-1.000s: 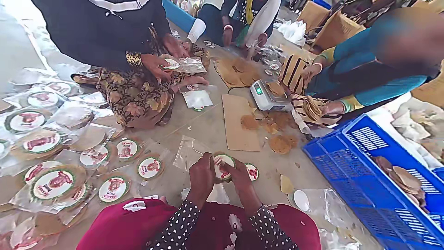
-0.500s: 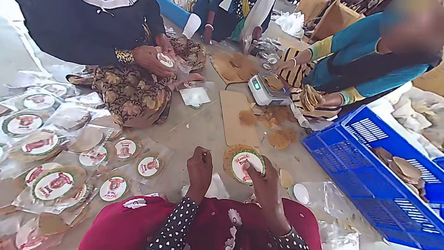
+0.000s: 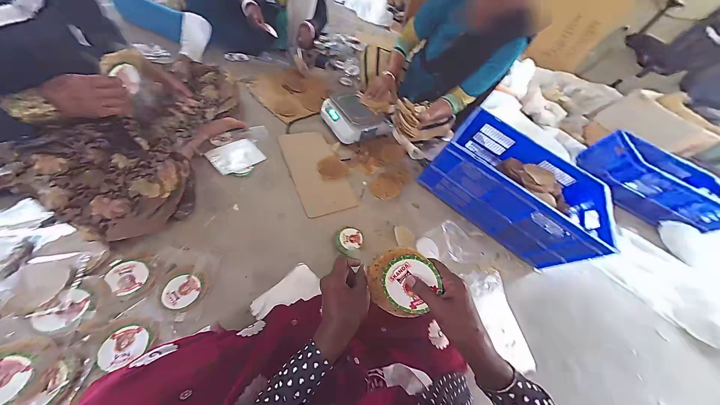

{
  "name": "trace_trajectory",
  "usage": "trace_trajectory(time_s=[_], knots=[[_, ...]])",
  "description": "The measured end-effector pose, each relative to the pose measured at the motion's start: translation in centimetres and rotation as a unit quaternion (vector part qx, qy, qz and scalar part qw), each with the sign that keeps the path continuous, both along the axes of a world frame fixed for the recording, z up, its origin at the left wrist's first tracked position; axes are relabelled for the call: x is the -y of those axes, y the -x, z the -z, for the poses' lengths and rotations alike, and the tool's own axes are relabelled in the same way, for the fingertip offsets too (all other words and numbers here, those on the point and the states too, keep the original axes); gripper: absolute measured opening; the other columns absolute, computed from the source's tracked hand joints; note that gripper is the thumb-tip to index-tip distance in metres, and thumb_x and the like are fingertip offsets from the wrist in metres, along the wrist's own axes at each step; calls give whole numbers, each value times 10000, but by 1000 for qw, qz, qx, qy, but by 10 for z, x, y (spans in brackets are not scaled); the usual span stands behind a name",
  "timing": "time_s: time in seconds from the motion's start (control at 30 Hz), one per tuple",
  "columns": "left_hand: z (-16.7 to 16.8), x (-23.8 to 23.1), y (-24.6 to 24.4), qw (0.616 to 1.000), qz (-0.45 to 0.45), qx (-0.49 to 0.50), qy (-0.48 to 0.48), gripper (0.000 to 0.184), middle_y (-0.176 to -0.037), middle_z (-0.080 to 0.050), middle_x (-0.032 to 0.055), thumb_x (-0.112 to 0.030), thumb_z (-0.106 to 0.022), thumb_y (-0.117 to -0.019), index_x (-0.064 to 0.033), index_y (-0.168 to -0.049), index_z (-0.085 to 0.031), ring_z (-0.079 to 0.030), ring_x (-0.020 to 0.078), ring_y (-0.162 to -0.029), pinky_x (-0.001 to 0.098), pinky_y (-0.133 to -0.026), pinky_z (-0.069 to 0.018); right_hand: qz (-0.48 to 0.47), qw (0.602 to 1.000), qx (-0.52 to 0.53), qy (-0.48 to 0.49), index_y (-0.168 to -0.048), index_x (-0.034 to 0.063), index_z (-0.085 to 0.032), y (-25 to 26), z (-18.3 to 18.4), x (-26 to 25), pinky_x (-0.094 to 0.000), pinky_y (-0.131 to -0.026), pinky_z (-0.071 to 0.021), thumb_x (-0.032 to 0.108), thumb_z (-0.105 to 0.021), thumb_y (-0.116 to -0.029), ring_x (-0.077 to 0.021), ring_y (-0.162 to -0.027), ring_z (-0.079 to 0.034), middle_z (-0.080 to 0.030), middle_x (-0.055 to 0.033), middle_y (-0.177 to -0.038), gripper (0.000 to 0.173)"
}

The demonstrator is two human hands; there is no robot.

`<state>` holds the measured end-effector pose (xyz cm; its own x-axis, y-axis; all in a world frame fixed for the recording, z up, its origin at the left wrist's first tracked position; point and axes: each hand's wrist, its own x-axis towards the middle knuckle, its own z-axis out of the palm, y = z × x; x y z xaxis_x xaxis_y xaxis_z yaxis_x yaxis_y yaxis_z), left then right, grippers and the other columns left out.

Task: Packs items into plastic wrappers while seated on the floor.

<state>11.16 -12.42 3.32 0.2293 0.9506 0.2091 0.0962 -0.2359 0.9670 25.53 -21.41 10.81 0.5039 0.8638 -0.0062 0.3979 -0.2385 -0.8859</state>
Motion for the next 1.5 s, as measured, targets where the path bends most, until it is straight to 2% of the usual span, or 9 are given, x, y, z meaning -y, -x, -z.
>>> trace_trajectory(time_s=[0.23, 0.37, 0.47, 0.63, 0.73, 0.9, 1.07, 1.27, 1.5], knots=[[11, 68, -68, 990, 134, -24, 44, 169, -646, -581, 1, -87, -620, -941, 40, -1047, -655, -524, 39, -515, 213, -522, -486, 111, 986, -126, 22, -1185, 43, -650, -57, 6, 93, -240, -785, -614, 168, -673, -914, -64, -871, -720, -739, 9, -965, 299], [20, 86, -89, 982, 172, -76, 30, 202, -631, -552, 2, -112, -627, -954, 44, -1078, -660, -488, 48, -499, 217, -504, -455, 163, 974, -151, 40, -1183, 45, -655, -77, 24, 128, -237, -726, -611, 180, -679, -915, -68, -839, -720, -739, 4, -953, 301], [19, 91, -97, 979, 180, -95, 29, 173, -634, -566, -6, -88, -641, -945, 41, -1059, -660, -485, 25, -506, 192, -510, -439, 182, 970, -158, 28, -1215, 39, -647, -81, 30, 142, -247, -806, -611, 191, -674, -916, -67, -891, -721, -739, 1, -989, 337], [20, 92, -100, 981, 174, -85, 27, 156, -635, -563, -8, -67, -658, -931, 48, -1036, -657, -479, 2, -500, 164, -499, -432, 170, 962, -215, -1, -1210, 19, -644, -75, 43, 141, -256, -844, -610, 139, -663, -936, -75, -913, -723, -746, -18, -1000, 300], [20, 88, -96, 980, 173, -81, 52, 154, -634, -567, 6, -52, -637, -942, 53, -1055, -641, -521, 38, -463, 209, -457, -491, 150, 979, -124, 58, -1253, 24, -629, -70, 50, 139, -223, -853, -573, 223, -657, -950, -23, -932, -692, -723, -12, -1027, 364], [15, 88, -94, 984, 143, -104, 22, 182, -617, -539, -25, -58, -633, -933, 59, -1073, -630, -477, 8, -496, 179, -501, -440, 108, 988, -89, 70, -1258, 24, -619, -59, 50, 133, -266, -818, -583, 253, -678, -933, -65, -900, -702, -725, -42, -1008, 402], [13, 89, -87, 978, 144, -148, -2, 190, -672, -606, 25, -73, -640, -935, 55, -1073, -620, -546, 66, -534, 241, -536, -493, 117, 990, -46, 62, -1239, 22, -626, -52, 64, 121, -309, -827, -575, 252, -697, -922, -108, -911, -704, -725, -76, -1015, 397], [19, 83, -76, 967, 160, -180, -85, 177, -734, -677, 77, -128, -612, -988, 34, -1023, -674, -636, 141, -598, 321, -593, -564, 54, 990, -92, 89, -1210, 59, -647, -45, 62, 115, -291, -819, -586, 266, -722, -906, -89, -897, -707, -728, -39, -992, 375], [21, 81, -69, 945, 121, -224, -203, 205, -686, -643, 96, -170, -648, -953, 18, -885, -694, -642, 216, -595, 385, -578, -558, 37, 991, -93, 93, -1129, 44, -681, -41, 69, 107, -281, -802, -588, 259, -736, -911, -87, -851, -711, -732, -50, -946, 312]])
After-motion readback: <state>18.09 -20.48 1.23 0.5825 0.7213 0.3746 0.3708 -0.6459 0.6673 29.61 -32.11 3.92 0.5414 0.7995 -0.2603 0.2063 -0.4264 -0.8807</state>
